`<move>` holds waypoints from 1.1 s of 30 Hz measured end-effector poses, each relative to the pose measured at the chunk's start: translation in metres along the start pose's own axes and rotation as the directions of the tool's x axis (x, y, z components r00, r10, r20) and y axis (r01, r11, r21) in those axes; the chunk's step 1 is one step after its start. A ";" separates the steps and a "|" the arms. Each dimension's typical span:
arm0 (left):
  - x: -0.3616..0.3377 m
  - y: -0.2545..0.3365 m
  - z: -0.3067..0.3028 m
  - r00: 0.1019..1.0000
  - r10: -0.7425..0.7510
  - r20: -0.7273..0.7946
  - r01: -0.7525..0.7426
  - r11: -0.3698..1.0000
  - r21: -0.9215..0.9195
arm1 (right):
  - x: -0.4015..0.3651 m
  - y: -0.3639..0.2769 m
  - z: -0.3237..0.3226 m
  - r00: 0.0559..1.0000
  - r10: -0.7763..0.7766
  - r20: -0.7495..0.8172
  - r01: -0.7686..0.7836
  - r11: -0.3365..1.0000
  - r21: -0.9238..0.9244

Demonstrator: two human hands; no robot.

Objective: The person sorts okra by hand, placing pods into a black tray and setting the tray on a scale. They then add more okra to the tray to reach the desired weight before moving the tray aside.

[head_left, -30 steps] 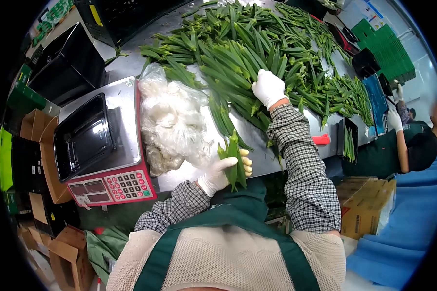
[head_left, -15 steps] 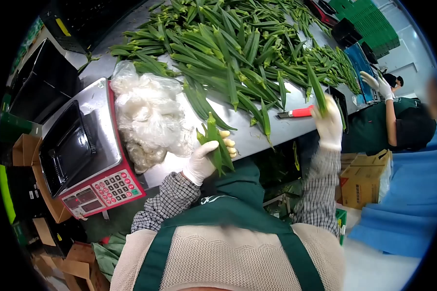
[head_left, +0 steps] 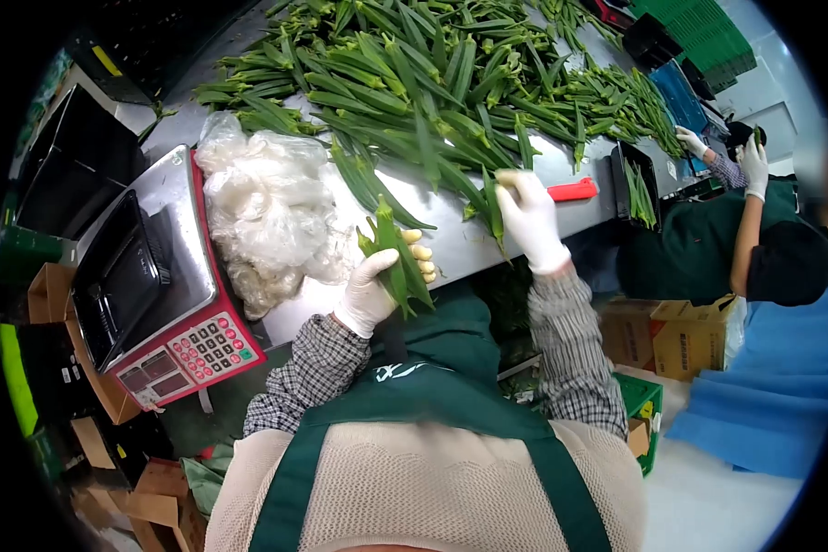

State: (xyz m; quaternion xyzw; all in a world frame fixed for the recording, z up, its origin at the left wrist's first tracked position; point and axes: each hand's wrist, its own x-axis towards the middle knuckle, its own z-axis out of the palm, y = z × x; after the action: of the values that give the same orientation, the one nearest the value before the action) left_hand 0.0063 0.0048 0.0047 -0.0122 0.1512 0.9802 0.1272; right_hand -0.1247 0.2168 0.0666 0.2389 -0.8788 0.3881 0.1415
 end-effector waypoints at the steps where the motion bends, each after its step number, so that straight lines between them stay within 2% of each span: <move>1: 0.000 -0.001 0.001 1.000 0.008 0.005 -0.008 1.000 -0.004 | 0.018 0.017 0.020 0.982 -0.186 -0.021 0.178 0.964 -0.199; 2: -0.002 -0.001 0.002 1.000 0.013 -0.002 -0.013 1.000 0.003 | 0.029 0.013 0.029 0.990 -0.122 0.063 0.137 0.894 -0.426; 4: -0.003 0.000 0.005 1.000 0.019 -0.009 -0.019 1.000 0.020 | 0.044 0.021 0.038 0.983 -0.035 0.182 0.121 0.863 -0.490; 6: 0.000 0.001 0.004 1.000 0.014 0.000 -0.014 1.000 0.016 | 0.045 0.028 0.020 0.985 -0.149 0.089 0.171 0.921 -0.350; 7: 0.000 0.001 0.003 1.000 0.013 -0.007 -0.013 1.000 0.024 | 0.042 0.018 0.001 0.988 -0.156 0.006 0.152 0.947 -0.284; 8: -0.001 -0.001 0.002 1.000 0.005 -0.015 -0.005 1.000 0.031 | 0.038 0.017 -0.019 0.974 -0.215 -0.077 0.185 0.939 -0.289; 10: 0.001 -0.001 0.002 1.000 0.010 -0.005 -0.009 0.999 0.048 | 0.023 0.019 -0.060 0.994 0.092 -0.064 -0.100 0.987 -0.127; 13: 0.001 0.000 0.003 0.999 -0.018 -0.030 0.020 0.998 0.056 | 0.009 0.012 -0.065 0.983 0.172 -0.061 -0.174 0.984 -0.040; 14: 0.002 -0.001 0.002 0.999 -0.029 -0.024 0.030 0.999 0.042 | 0.005 0.029 -0.056 0.989 0.137 -0.053 -0.141 0.986 -0.088; 16: 0.002 0.000 0.000 0.999 -0.033 -0.021 0.034 0.999 0.023 | -0.001 0.040 -0.041 0.969 0.242 -0.051 -0.241 0.970 0.029; 18: 0.000 0.001 -0.002 1.000 -0.023 -0.017 0.023 1.000 0.011 | -0.012 0.036 -0.036 0.967 0.252 -0.041 -0.255 0.953 -0.166; 20: -0.003 0.000 0.000 1.000 -0.009 -0.028 0.009 1.000 0.011 | -0.026 0.023 -0.034 0.966 0.257 -0.017 -0.241 0.878 -0.414; 22: -0.003 0.001 0.000 1.000 -0.017 -0.017 0.017 1.000 -0.001 | -0.048 0.029 -0.025 0.980 0.194 0.040 -0.146 0.843 -0.518; 24: 0.000 0.000 0.000 1.000 -0.024 -0.015 0.024 1.000 -0.010 | -0.064 0.038 -0.022 0.990 0.144 0.000 -0.126 0.865 -0.485; 25: 0.000 -0.001 0.000 0.999 -0.027 -0.022 0.027 1.000 -0.009 | -0.067 0.034 -0.027 0.982 0.187 0.011 -0.167 0.902 -0.397; 26: -0.001 0.000 -0.001 0.999 -0.030 -0.034 0.030 1.000 -0.003 | -0.080 0.046 -0.028 0.966 0.257 -0.039 -0.260 0.946 -0.192; 28: -0.002 0.002 0.001 0.999 -0.039 -0.015 0.039 0.999 0.011 | -0.093 0.036 -0.056 0.912 0.405 -0.068 -0.403 0.914 0.037; 29: -0.001 0.002 0.000 0.999 -0.039 -0.009 0.039 0.999 0.010 | -0.100 0.043 -0.081 0.933 0.359 0.021 -0.344 0.909 -0.234; 30: 0.000 0.001 0.000 0.999 -0.034 0.000 0.034 0.999 0.003 | -0.103 0.046 -0.102 0.937 0.327 0.123 -0.230 0.843 -0.486; 31: 0.001 0.001 0.001 0.999 -0.034 0.004 0.034 0.999 0.009 | -0.101 0.039 -0.110 0.933 0.347 0.095 -0.209 0.738 -0.641; 33: 0.001 -0.001 0.000 0.999 -0.045 0.009 0.045 0.999 0.002 | -0.083 0.033 -0.105 0.983 0.158 0.092 -0.090 0.855 -0.510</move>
State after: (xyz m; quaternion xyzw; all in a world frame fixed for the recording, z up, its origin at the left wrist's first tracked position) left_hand 0.0052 0.0063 0.0043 -0.0110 0.1514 0.9770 0.1499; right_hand -0.0650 0.3402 0.0796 0.1611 -0.9705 0.1369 0.1158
